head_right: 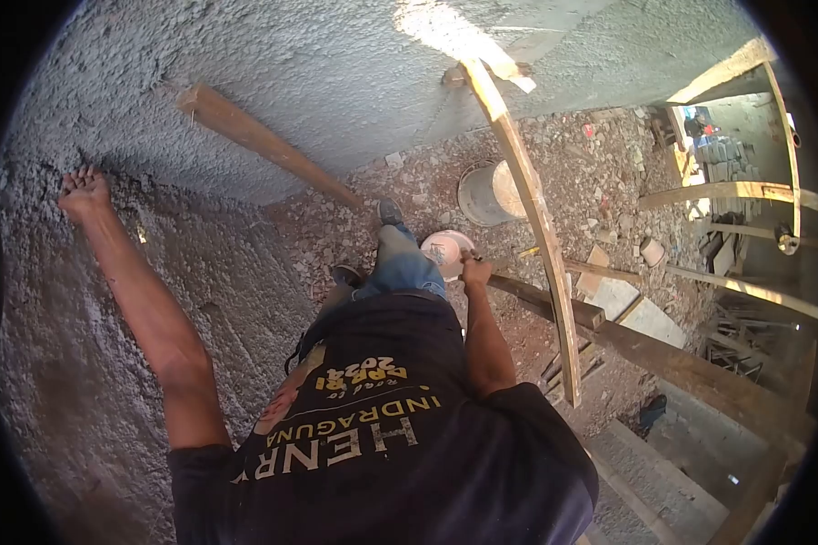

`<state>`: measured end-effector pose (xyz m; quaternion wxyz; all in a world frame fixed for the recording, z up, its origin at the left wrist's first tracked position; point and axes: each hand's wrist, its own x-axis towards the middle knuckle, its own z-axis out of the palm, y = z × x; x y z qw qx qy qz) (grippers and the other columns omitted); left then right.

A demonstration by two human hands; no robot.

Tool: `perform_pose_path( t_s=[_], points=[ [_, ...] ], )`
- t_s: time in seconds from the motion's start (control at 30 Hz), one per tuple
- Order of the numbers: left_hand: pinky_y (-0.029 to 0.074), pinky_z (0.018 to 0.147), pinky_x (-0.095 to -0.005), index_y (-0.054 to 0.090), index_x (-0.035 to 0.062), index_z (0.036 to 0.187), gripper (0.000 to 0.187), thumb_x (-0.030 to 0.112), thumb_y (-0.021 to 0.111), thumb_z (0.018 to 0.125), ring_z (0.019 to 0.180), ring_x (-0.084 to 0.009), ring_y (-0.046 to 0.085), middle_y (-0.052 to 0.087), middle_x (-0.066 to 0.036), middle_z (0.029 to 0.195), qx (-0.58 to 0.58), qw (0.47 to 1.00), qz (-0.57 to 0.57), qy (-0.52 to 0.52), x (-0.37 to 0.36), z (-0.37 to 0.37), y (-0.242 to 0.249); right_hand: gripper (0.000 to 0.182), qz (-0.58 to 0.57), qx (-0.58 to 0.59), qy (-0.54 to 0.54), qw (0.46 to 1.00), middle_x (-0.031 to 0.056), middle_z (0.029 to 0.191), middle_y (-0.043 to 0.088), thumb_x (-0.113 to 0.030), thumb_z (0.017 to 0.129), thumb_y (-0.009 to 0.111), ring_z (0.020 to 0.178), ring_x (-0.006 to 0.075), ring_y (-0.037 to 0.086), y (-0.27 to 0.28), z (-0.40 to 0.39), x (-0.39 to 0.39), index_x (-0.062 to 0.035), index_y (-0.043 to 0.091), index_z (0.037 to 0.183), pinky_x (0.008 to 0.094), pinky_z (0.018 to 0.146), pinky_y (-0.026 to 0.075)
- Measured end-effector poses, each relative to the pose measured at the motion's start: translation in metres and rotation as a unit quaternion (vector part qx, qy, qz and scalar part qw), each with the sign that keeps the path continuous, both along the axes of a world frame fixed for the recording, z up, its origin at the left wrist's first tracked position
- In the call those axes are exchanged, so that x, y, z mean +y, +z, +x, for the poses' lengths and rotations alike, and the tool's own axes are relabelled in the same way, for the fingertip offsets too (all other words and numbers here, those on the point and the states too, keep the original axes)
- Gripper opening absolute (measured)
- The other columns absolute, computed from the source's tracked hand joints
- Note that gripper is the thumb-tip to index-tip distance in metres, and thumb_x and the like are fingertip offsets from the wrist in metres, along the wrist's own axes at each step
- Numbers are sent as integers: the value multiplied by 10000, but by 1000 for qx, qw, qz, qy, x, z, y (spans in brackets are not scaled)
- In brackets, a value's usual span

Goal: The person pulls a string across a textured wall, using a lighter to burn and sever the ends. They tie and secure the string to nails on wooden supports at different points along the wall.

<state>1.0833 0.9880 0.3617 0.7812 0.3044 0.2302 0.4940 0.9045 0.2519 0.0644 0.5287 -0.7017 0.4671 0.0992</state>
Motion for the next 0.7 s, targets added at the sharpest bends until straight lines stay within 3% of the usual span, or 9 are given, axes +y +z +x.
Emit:
perform_pose_path(
  t_s=[0.1, 0.13, 0.2, 0.27, 0.3, 0.37, 0.43, 0.63, 0.7],
  points=[
    [398, 537, -373, 479, 53, 909, 239, 257, 356, 887, 675, -231, 448, 467, -90, 814, 15, 1000, -3, -5, 1, 3, 1, 673, -53, -121, -82, 988, 151, 889, 668, -264, 761, 769, 531, 187, 573, 5, 33, -34, 12, 507, 1316, 333, 418, 444],
    [389, 522, -360, 475, 64, 884, 231, 263, 357, 884, 646, -220, 444, 466, -79, 775, 18, 1000, 1, -2, 1, 2, -1, 617, -119, -183, -78, 973, 55, 735, 576, -243, 739, 788, 463, 137, 422, -10, 48, -51, 25, 537, 1234, 322, 420, 371],
    [345, 462, -309, 439, 108, 796, 311, 333, 299, 958, 506, -173, 400, 419, -16, 606, 28, 993, 22, -116, -10, -13, 4, 564, -122, -166, -110, 972, 59, 726, 546, -279, 784, 750, 523, 151, 465, -14, 79, -69, 5, 541, 1223, 335, 458, 379],
    [380, 469, -294, 462, 146, 780, 436, 492, 319, 1004, 526, -151, 448, 477, -14, 632, 117, 993, 19, 25, -81, -23, 37, 488, 74, -161, -46, 983, 70, 1025, 650, -307, 885, 624, 568, 94, 405, -32, 120, -92, -62, 546, 1299, 292, 542, 409],
    [390, 484, -289, 482, 139, 802, 376, 440, 369, 996, 540, -143, 454, 485, -2, 641, 103, 994, 7, 29, -82, -25, 34, 540, 103, -173, -21, 979, 135, 1311, 547, -427, 894, 564, 1055, 215, 511, -13, 130, -75, -151, 532, 1357, 455, 904, 414],
    [392, 491, -280, 489, 143, 800, 271, 368, 448, 946, 540, -132, 453, 461, 10, 648, 43, 999, -1, -26, -72, -28, 26, 510, 156, -168, -1, 973, 63, 1100, 611, -415, 872, 659, 709, 94, 496, 25, 146, -49, -62, 595, 1234, 270, 576, 415],
    [384, 478, -270, 510, 124, 826, 273, 368, 466, 942, 536, -129, 450, 454, 9, 657, 20, 1000, -8, -20, -72, -26, 30, 425, 176, -175, 64, 966, 10, 928, 616, -376, 879, 672, 593, 59, 450, 53, 153, -19, -58, 628, 1158, 232, 475, 359],
    [380, 469, -266, 547, 66, 831, 396, 432, 471, 962, 533, -125, 457, 458, 7, 648, 115, 992, -51, 20, -104, -33, 44, 343, 156, -172, 247, 941, 12, 767, 576, -320, 921, 642, 483, 56, 380, 204, 135, 129, -15, 638, 1078, 238, 426, 335],
    [387, 468, -262, 556, 56, 812, 446, 459, 459, 977, 524, -123, 455, 456, 4, 632, 267, 952, 110, -104, -134, -49, 40, 368, 212, -219, 302, 903, 37, 779, 593, -332, 910, 648, 511, 58, 412, 241, 132, 157, -6, 624, 1079, 228, 429, 345]
  ],
)
